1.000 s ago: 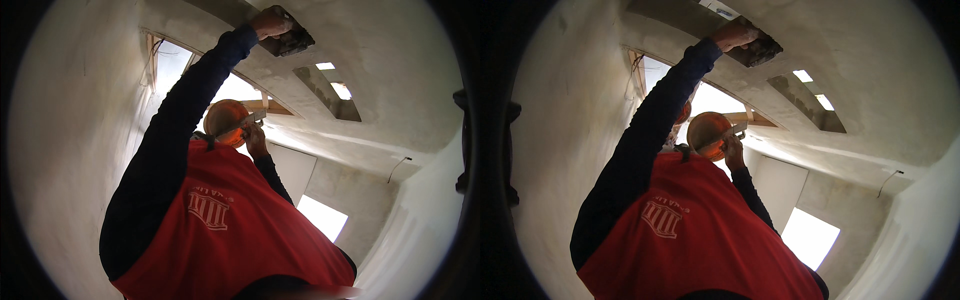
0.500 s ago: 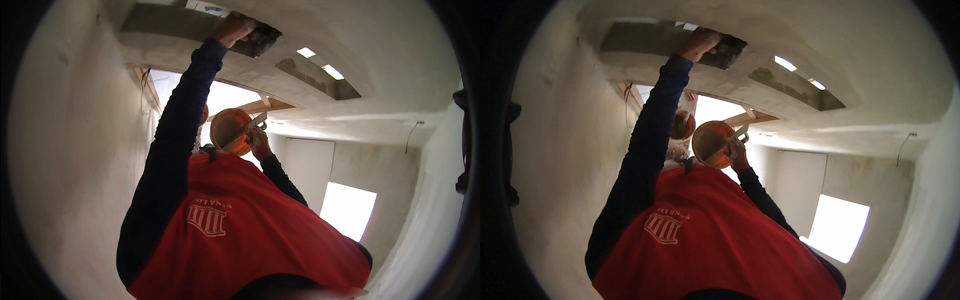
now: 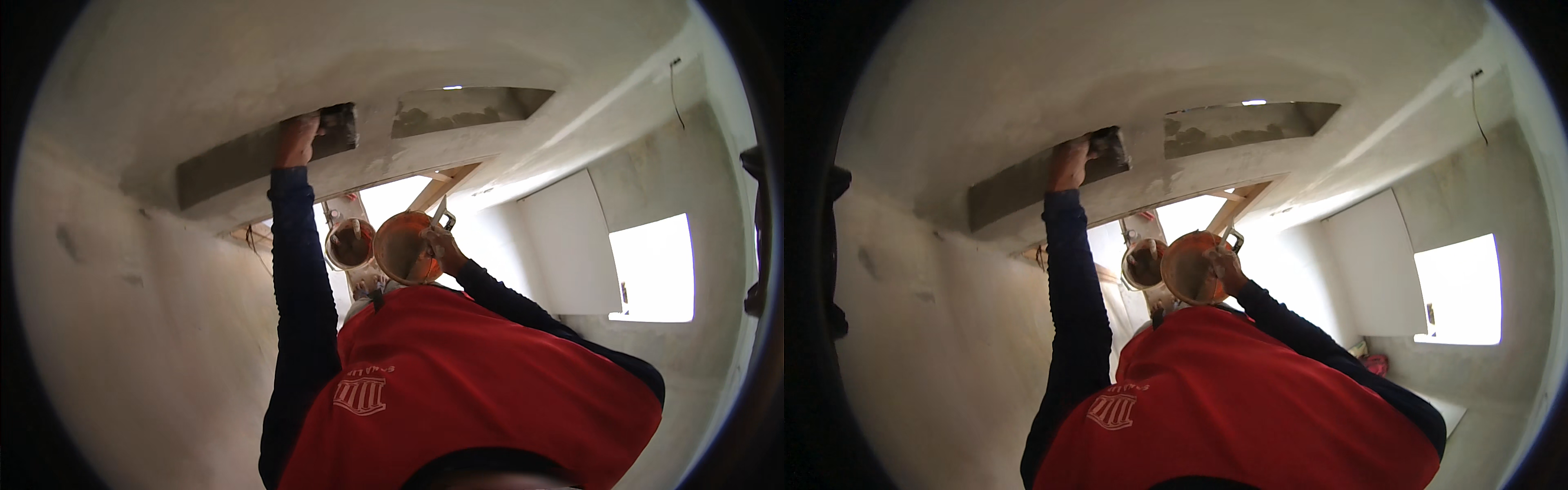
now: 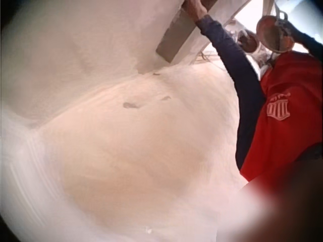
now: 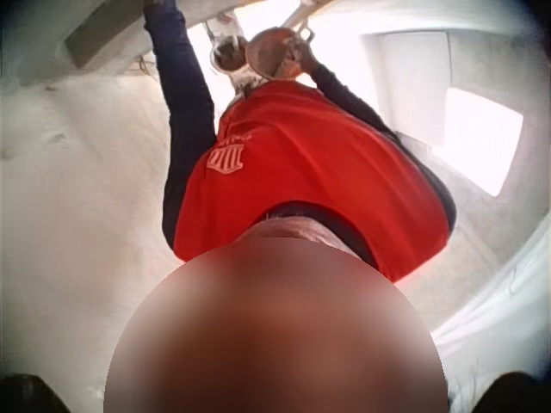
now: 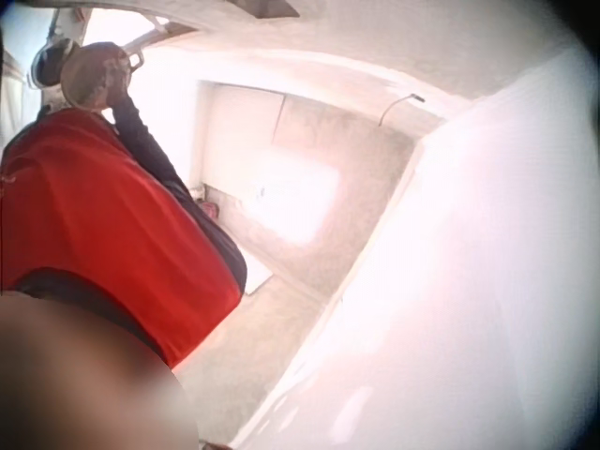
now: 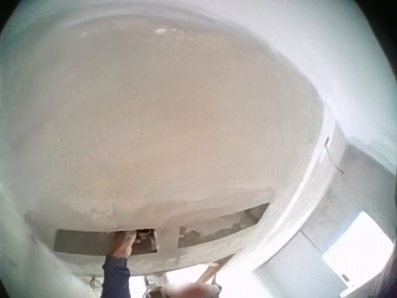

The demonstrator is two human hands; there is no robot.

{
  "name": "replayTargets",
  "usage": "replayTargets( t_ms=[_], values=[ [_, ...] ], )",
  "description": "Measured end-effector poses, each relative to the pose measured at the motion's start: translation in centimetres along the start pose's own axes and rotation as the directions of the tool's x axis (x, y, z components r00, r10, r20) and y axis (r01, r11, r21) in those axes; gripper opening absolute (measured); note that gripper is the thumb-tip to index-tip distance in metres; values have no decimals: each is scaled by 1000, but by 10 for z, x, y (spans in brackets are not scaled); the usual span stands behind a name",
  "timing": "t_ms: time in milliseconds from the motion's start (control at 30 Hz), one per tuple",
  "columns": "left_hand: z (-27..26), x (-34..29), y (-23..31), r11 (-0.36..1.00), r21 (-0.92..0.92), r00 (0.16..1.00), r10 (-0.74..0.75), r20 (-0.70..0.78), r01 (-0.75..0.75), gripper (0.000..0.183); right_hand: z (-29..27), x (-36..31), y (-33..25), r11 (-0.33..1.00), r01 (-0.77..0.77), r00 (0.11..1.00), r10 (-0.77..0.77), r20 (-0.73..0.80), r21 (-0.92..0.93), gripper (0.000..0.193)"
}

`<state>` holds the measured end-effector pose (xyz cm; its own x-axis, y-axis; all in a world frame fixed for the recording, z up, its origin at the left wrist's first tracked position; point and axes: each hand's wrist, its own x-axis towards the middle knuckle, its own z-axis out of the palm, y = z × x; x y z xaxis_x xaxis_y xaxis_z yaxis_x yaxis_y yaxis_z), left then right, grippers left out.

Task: The person applies plaster to a ceiling using a trowel and hawk. They repeatedly scoop plaster from the hawk and smooth it onto the ceiling surface, working across multiple sections.

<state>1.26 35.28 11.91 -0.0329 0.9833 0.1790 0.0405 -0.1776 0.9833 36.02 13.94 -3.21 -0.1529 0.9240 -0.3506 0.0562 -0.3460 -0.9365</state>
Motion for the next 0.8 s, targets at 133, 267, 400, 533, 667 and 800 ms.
replayTargets(
  t_ms=[133,267,400,533,667,800],
  values=[
    [-6,30,-28,992,-43,988,-123,-91,119,42,-5,7,17,981,-110,994,113,-9,162,35],
    [-16,43,-46,990,136,998,-27,-61,35,28,-6,14,31,991,57,997,-52,-49,122,36],
    [-19,34,-38,924,381,995,-11,101,-29,26,-10,20,36,991,-72,991,84,-103,111,33],
    [-2,15,-19,978,-74,978,-200,-53,196,27,-16,24,38,975,-59,998,66,-25,213,31],
    [5,-3,1,984,-63,986,-168,9,168,29,-16,26,42,977,-20,1000,19,7,212,29],
    [2,-12,16,996,26,988,-85,129,82,36,-14,29,46,974,-86,995,93,-24,211,29]
  ],
)
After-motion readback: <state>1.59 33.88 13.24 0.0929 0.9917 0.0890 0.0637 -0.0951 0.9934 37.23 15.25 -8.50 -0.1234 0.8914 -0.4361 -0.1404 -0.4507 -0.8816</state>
